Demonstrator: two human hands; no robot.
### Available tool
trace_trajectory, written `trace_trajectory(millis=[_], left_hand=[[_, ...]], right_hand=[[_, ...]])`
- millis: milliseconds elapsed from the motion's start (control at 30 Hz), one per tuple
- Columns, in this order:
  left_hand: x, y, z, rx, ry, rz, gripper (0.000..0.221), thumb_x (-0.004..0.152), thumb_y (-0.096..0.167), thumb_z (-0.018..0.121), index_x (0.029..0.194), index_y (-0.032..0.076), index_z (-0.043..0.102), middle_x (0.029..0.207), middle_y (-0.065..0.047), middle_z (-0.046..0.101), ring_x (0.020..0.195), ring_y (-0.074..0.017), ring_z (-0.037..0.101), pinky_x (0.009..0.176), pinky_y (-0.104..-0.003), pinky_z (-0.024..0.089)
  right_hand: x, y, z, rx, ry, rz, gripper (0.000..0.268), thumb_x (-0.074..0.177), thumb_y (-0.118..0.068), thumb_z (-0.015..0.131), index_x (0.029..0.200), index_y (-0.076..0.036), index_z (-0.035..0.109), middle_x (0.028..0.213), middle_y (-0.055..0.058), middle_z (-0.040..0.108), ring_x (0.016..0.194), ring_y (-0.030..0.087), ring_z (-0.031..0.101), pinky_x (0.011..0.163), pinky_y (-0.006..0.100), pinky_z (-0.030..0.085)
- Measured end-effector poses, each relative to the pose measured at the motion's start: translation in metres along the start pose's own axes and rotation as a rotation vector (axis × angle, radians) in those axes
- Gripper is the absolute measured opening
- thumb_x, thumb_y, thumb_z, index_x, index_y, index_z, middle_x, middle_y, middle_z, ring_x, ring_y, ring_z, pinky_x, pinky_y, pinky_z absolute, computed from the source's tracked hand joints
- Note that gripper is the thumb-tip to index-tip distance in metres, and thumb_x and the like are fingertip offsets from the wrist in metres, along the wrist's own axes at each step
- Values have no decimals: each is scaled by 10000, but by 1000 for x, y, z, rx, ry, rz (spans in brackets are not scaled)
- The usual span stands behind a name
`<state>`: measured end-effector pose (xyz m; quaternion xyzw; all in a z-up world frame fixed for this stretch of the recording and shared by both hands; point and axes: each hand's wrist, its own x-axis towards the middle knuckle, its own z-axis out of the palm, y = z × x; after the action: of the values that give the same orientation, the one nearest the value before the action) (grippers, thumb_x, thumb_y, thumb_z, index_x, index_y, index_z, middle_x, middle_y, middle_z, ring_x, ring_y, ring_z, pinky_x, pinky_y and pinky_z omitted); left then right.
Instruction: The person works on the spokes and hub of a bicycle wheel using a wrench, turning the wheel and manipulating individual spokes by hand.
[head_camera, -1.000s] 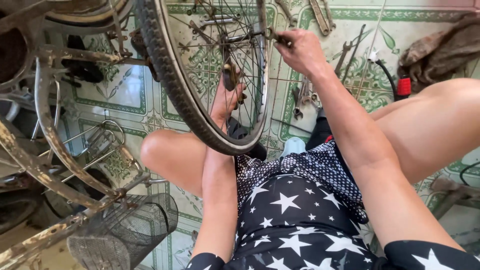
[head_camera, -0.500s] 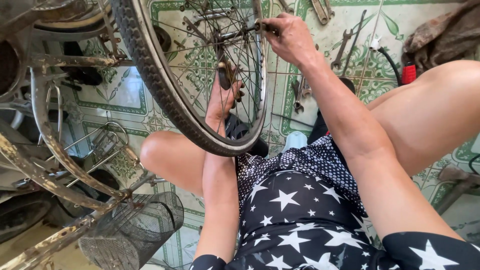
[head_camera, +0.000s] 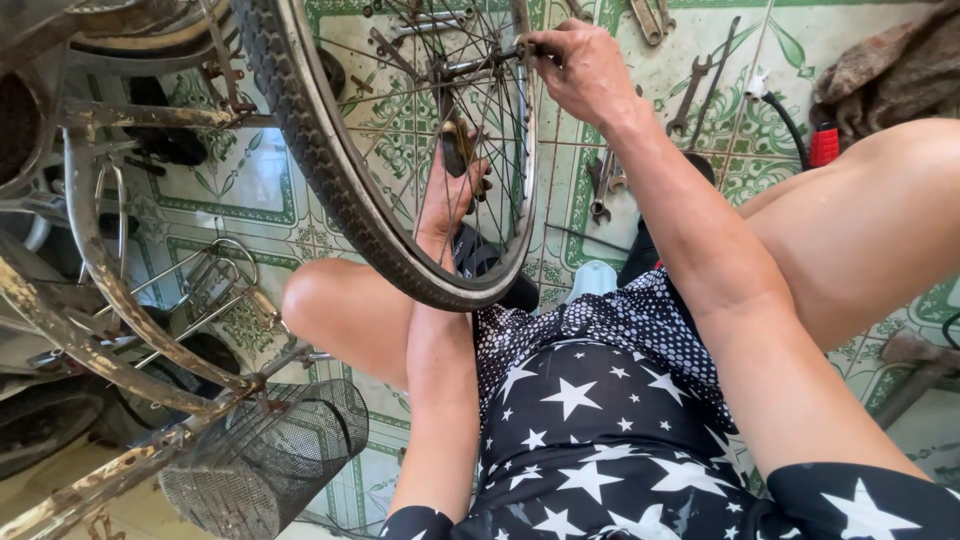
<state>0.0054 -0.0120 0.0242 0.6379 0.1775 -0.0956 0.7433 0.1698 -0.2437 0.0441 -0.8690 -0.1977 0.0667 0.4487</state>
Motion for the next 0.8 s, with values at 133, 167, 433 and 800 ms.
trace_trajectory(millis=[133,167,433,800], left_hand=[[0,-7,-4,-11,3,-15,712,956,175,754,1553,111,371,1404,-51,565,971,-148,632,762,-306,582],[0,-8,-4,-3,-3,-4,701,964,174,752,1551,103,377,1367,-58,576,963,-146,632,760,-306,580],[1,0,-3,76,7,-6,562,973,162,744,1459,42,487,1029,-64,648,857,-128,620,705,-293,551],[-5,21,7,46,-17,-1,565,969,159,728,1455,45,463,1075,-26,642,873,-120,635,705,-288,565]], right_hand=[[-1,5,3,8,5,-41,234,1039,-189,728,1260,-138,781,975,115,720,790,237,695,717,391,587],[-1,6,3,10,-2,-29,238,1039,-198,728,1264,-141,778,976,113,720,782,231,694,710,389,588],[-3,11,3,4,-64,-36,196,1037,-200,728,1206,-123,789,1001,125,768,785,225,725,741,374,604],[-14,-41,-28,342,-372,262,261,963,-181,721,1136,12,749,965,142,760,794,174,733,749,334,607]])
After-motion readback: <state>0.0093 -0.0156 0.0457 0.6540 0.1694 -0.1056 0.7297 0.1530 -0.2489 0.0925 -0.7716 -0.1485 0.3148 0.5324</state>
